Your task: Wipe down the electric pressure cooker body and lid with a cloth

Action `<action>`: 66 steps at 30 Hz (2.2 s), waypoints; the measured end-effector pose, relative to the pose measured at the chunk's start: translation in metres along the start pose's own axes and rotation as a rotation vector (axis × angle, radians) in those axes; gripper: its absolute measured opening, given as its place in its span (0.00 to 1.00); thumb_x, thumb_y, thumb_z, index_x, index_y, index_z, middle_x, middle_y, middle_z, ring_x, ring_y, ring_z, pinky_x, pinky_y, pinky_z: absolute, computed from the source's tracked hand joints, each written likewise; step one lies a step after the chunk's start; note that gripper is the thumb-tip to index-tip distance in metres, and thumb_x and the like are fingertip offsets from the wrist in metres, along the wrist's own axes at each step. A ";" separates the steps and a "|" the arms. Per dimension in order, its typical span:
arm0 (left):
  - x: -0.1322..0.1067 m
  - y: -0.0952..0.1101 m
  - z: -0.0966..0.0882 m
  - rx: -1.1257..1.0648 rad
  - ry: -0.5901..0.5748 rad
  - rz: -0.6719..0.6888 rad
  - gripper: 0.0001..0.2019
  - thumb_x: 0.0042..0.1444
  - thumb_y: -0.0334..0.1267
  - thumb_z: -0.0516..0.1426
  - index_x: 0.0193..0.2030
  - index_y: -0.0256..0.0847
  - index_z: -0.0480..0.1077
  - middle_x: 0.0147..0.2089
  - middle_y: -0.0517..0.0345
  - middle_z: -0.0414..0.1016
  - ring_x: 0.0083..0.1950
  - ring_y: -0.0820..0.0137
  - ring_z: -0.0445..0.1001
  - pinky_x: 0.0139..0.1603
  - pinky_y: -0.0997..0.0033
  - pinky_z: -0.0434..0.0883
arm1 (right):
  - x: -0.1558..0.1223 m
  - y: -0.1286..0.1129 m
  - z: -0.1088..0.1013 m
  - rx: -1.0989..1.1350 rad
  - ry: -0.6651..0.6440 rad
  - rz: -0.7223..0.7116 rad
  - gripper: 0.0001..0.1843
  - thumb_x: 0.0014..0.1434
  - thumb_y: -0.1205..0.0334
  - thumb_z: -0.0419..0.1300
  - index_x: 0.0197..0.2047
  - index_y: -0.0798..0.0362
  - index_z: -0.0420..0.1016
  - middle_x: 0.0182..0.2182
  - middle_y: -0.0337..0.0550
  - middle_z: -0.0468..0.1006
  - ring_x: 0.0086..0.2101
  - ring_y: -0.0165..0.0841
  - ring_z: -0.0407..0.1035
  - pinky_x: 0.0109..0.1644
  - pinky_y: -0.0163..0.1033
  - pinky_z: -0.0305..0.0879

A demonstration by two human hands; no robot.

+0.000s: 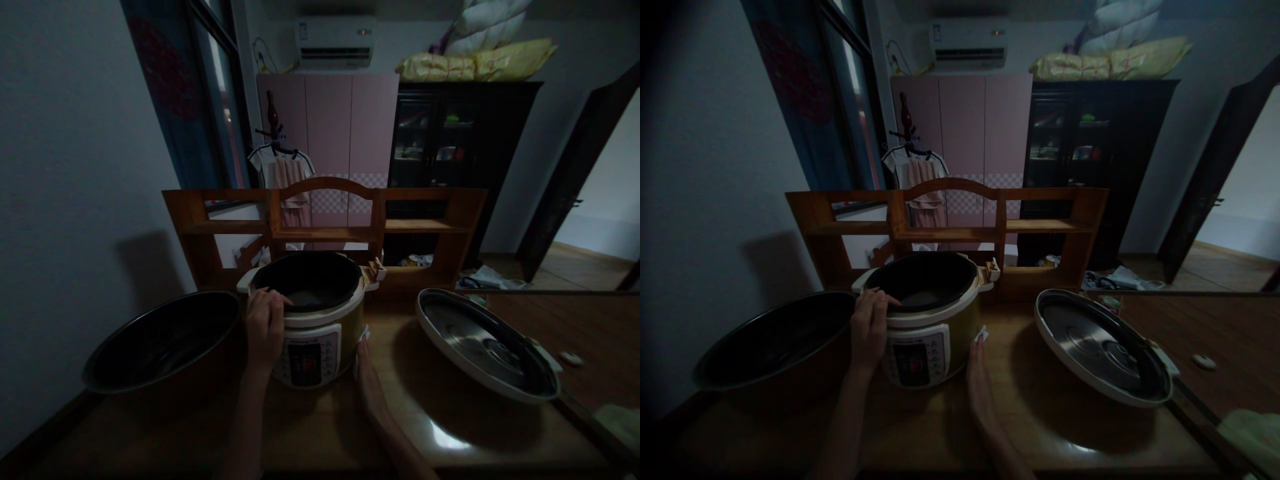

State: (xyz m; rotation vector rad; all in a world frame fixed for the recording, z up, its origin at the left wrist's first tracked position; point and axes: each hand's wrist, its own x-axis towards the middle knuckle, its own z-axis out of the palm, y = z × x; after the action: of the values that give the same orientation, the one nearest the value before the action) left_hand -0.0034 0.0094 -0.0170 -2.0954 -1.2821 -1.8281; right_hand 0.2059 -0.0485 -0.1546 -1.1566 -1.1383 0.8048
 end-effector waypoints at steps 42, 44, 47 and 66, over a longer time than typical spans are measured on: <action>-0.001 0.001 -0.002 0.017 -0.012 -0.012 0.20 0.70 0.42 0.44 0.33 0.45 0.73 0.37 0.55 0.74 0.53 0.63 0.69 0.65 0.59 0.60 | -0.025 -0.019 0.008 -0.195 -0.043 -0.021 0.39 0.72 0.41 0.42 0.77 0.47 0.28 0.75 0.34 0.30 0.73 0.34 0.27 0.76 0.52 0.30; -0.001 0.001 -0.002 0.020 -0.017 -0.019 0.20 0.70 0.42 0.43 0.33 0.45 0.72 0.37 0.55 0.74 0.53 0.63 0.69 0.65 0.59 0.61 | -0.025 -0.020 0.008 -0.196 -0.042 -0.023 0.39 0.72 0.41 0.41 0.76 0.46 0.26 0.75 0.34 0.28 0.73 0.34 0.26 0.76 0.52 0.30; 0.000 0.001 -0.002 0.025 -0.018 -0.029 0.20 0.70 0.43 0.43 0.32 0.45 0.72 0.37 0.55 0.74 0.53 0.62 0.69 0.65 0.58 0.61 | -0.025 -0.019 0.008 -0.203 -0.039 -0.023 0.39 0.72 0.42 0.41 0.76 0.46 0.25 0.75 0.33 0.28 0.73 0.33 0.26 0.76 0.51 0.30; 0.001 -0.001 0.000 0.034 -0.022 -0.050 0.22 0.69 0.45 0.43 0.32 0.45 0.73 0.39 0.54 0.76 0.55 0.61 0.70 0.66 0.57 0.60 | -0.023 -0.015 0.009 -0.199 -0.020 -0.095 0.40 0.72 0.42 0.42 0.76 0.49 0.27 0.75 0.39 0.30 0.73 0.34 0.28 0.76 0.52 0.31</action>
State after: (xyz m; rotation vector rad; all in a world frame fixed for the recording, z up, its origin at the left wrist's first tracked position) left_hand -0.0041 0.0107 -0.0166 -2.0900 -1.3726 -1.7948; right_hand 0.1904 -0.0710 -0.1460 -1.2496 -1.3029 0.6425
